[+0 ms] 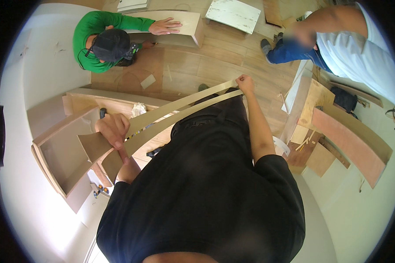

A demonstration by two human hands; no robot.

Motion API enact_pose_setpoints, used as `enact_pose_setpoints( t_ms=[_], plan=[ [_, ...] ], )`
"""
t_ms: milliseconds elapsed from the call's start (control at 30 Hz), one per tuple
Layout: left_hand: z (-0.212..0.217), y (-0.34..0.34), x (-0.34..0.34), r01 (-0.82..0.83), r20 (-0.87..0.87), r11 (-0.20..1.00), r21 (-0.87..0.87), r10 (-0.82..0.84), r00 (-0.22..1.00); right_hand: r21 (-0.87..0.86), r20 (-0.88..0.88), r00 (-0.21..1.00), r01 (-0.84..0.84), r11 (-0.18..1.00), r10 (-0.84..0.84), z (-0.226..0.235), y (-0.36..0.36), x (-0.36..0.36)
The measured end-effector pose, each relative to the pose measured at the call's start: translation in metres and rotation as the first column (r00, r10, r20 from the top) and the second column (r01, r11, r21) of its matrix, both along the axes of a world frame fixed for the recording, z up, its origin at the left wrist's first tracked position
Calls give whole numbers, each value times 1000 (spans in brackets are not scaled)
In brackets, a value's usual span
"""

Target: The person fits a thin wooden strip into a cabinet frame, then stands to pick up a utility knife and a long wooden strip. They measure and mark the strip with a pencil, then place it into the cabinet frame while others work nearby.

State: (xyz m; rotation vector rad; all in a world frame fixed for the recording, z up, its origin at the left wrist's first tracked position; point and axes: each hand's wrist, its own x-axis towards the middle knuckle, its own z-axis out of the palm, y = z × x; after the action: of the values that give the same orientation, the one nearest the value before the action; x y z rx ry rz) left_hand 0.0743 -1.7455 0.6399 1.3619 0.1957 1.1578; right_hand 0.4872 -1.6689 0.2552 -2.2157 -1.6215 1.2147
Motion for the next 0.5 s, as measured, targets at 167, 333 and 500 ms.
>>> enact_pose_setpoints(
  t_ms=[167, 333, 500],
  plan=[
    [-3, 4, -1, 79, 27, 996, 37, -80, 996, -6, 260, 913, -324, 946, 314, 12, -6, -5],
    [-3, 2, 3, 80, 65, 995, 54, -83, 994, -180, 412, 808, -381, 907, 421, 37, -10, -25],
    [1, -5, 1, 62, 21, 997, -47, -61, 998, -192, 449, 788, -375, 907, 421, 45, -13, -33]
  ],
)
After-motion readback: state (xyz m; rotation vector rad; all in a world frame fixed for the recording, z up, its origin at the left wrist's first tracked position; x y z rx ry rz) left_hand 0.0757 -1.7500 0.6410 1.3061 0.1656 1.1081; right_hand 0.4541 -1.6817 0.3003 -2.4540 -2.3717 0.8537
